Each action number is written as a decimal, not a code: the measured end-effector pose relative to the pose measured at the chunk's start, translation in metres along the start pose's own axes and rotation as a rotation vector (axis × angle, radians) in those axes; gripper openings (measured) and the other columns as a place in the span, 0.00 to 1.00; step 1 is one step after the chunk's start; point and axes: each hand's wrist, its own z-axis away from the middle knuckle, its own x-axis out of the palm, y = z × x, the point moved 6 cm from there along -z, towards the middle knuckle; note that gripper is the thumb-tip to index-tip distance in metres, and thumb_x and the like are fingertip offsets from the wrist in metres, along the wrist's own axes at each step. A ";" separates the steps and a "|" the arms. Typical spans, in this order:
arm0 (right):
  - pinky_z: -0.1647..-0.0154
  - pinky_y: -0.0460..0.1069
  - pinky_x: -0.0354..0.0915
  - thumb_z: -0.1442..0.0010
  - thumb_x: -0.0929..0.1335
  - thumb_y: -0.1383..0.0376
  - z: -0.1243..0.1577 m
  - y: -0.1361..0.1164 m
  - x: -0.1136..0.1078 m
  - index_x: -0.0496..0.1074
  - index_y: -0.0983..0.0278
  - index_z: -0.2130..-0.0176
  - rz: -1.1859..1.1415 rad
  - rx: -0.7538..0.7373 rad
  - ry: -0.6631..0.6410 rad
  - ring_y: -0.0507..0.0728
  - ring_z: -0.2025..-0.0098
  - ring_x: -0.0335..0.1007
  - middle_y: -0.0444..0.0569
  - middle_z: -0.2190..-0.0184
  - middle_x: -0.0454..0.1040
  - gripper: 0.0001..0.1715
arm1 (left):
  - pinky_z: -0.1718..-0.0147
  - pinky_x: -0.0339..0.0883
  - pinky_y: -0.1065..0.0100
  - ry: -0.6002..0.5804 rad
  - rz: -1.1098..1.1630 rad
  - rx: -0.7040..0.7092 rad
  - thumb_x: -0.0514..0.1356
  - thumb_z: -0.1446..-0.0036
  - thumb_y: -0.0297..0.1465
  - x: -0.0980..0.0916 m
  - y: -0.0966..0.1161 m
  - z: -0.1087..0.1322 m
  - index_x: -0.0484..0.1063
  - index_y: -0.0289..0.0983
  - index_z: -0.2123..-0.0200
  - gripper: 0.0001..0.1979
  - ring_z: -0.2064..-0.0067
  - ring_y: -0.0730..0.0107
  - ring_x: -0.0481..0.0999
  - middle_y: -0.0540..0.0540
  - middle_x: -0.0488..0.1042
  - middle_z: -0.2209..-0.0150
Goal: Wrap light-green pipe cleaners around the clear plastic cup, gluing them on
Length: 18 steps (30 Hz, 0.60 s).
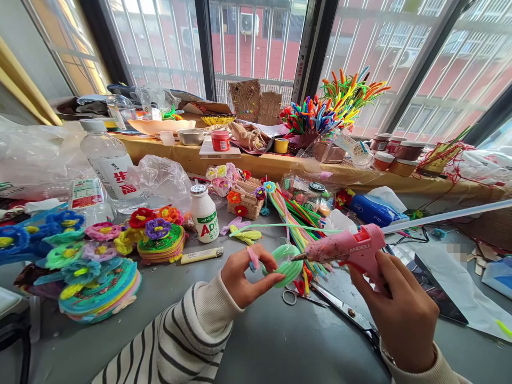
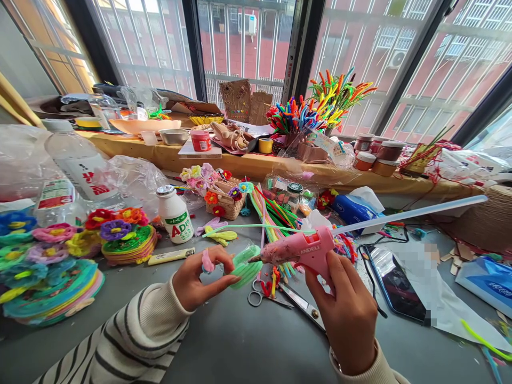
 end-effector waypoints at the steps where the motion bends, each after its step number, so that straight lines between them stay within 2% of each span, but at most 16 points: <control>1: 0.73 0.45 0.65 0.49 0.68 0.61 0.000 0.000 0.000 0.68 0.70 0.60 0.003 0.002 0.001 0.52 0.76 0.69 0.53 0.70 0.73 0.18 | 0.75 0.67 0.68 -0.001 0.001 -0.005 0.61 0.55 0.24 0.000 0.000 0.000 0.66 0.36 0.75 0.05 0.76 0.73 0.70 0.50 0.70 0.79; 9: 0.74 0.46 0.66 0.48 0.67 0.63 -0.001 0.000 -0.003 0.67 0.70 0.58 0.038 -0.010 0.009 0.54 0.75 0.70 0.53 0.70 0.73 0.18 | 0.74 0.67 0.67 -0.017 -0.019 -0.033 0.61 0.55 0.25 0.000 -0.002 0.001 0.66 0.36 0.76 0.05 0.76 0.72 0.70 0.50 0.70 0.79; 18: 0.72 0.46 0.67 0.50 0.69 0.63 0.000 -0.001 -0.003 0.67 0.69 0.60 0.031 -0.031 0.031 0.54 0.74 0.71 0.53 0.70 0.73 0.18 | 0.75 0.66 0.67 0.015 0.005 -0.010 0.61 0.55 0.24 0.001 -0.004 0.002 0.66 0.36 0.75 0.05 0.75 0.72 0.70 0.50 0.70 0.79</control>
